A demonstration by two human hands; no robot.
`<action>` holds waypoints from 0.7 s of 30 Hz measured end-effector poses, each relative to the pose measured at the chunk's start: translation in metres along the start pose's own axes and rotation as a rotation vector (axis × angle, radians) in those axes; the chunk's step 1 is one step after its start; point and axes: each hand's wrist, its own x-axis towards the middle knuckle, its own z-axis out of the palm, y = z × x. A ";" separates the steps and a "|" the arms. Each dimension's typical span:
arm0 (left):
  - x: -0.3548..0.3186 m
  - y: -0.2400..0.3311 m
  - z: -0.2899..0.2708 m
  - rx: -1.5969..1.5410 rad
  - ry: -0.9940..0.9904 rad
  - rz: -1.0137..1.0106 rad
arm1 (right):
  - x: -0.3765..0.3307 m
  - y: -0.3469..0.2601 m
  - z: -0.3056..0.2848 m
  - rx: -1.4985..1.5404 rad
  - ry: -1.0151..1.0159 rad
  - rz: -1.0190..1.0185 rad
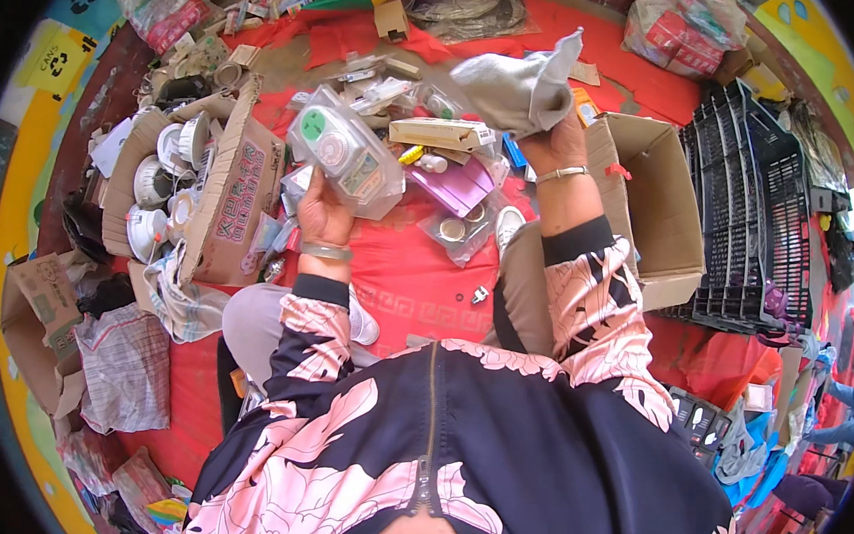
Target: The person wipes several packaged items, including electronic components and household goods, with a cloth while sitting on the floor surrounded by boxes and loose items.
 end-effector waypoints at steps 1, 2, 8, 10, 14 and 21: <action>-0.018 0.004 0.024 0.044 -0.076 -0.017 | -0.004 0.002 -0.001 0.055 -0.052 -0.036; -0.036 0.009 0.046 0.022 -0.118 -0.036 | -0.009 0.005 -0.002 0.084 -0.055 -0.047; -0.109 0.033 0.075 -0.093 -0.267 -0.160 | -0.044 0.035 0.019 0.233 0.057 -0.108; -0.124 0.037 0.078 0.061 -0.217 -0.050 | -0.061 0.043 0.046 0.215 0.034 -0.126; -0.149 0.036 0.100 0.265 -0.170 0.079 | -0.110 0.061 0.118 -0.882 -0.588 -0.544; -0.152 0.014 0.094 0.172 -0.152 -0.039 | -0.155 0.131 0.142 -1.913 -0.831 -0.897</action>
